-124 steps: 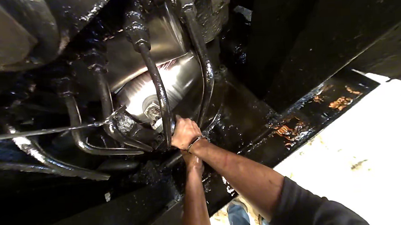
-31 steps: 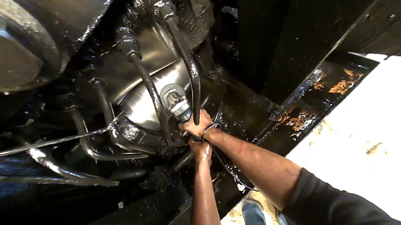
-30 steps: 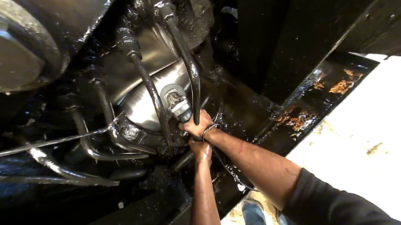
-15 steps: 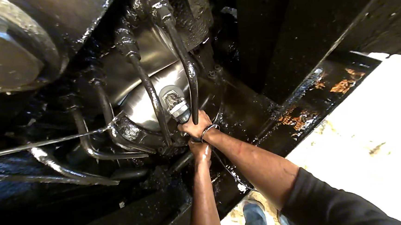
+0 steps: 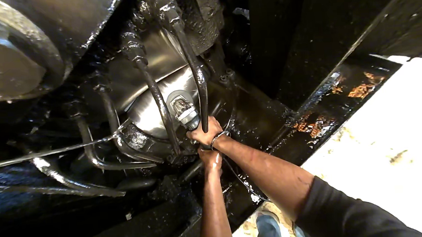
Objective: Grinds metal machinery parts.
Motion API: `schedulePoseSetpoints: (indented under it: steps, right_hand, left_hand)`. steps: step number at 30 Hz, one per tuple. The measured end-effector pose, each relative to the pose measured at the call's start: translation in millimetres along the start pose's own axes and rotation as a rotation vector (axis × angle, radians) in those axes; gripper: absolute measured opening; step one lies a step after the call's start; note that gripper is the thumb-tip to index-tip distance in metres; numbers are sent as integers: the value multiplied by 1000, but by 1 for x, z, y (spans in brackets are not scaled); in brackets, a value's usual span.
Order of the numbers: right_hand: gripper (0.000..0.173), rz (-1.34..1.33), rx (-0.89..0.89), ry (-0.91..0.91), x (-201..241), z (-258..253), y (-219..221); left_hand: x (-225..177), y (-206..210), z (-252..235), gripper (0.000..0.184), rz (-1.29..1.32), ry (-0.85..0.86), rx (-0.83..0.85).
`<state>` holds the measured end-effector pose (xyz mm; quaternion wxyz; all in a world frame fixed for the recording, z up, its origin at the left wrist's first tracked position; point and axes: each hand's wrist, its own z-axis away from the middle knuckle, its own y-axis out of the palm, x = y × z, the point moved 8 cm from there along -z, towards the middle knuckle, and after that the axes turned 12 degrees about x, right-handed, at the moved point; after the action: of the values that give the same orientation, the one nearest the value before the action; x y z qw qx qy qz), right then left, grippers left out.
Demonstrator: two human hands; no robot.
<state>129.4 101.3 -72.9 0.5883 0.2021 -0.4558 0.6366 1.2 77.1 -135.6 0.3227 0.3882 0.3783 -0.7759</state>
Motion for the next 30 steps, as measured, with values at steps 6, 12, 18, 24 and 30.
schedulePoseSetpoints:
  steps: [6, 12, 18, 24, 30]
  right_hand:
    - [60, 7, 1, -5, 1, -1, 0]
    - [56, -88, -51, -68, 8, 26, -7]
    - [62, -17, -7, -18, -1, -3, -5]
    - [61, 17, -3, -5, -3, -5, -11]
    - [60, 7, -8, -16, -5, -5, -13]
  left_hand:
    - [-2, 1, 1, 55, 57, 17, -2]
    - [1, 1, -2, 61, 47, 11, 6]
    - [-1, 3, -2, 62, -28, -27, 14]
    - [-5, 9, -3, 57, -21, 25, 36]
    - [-5, 10, -2, 62, -38, -2, 28]
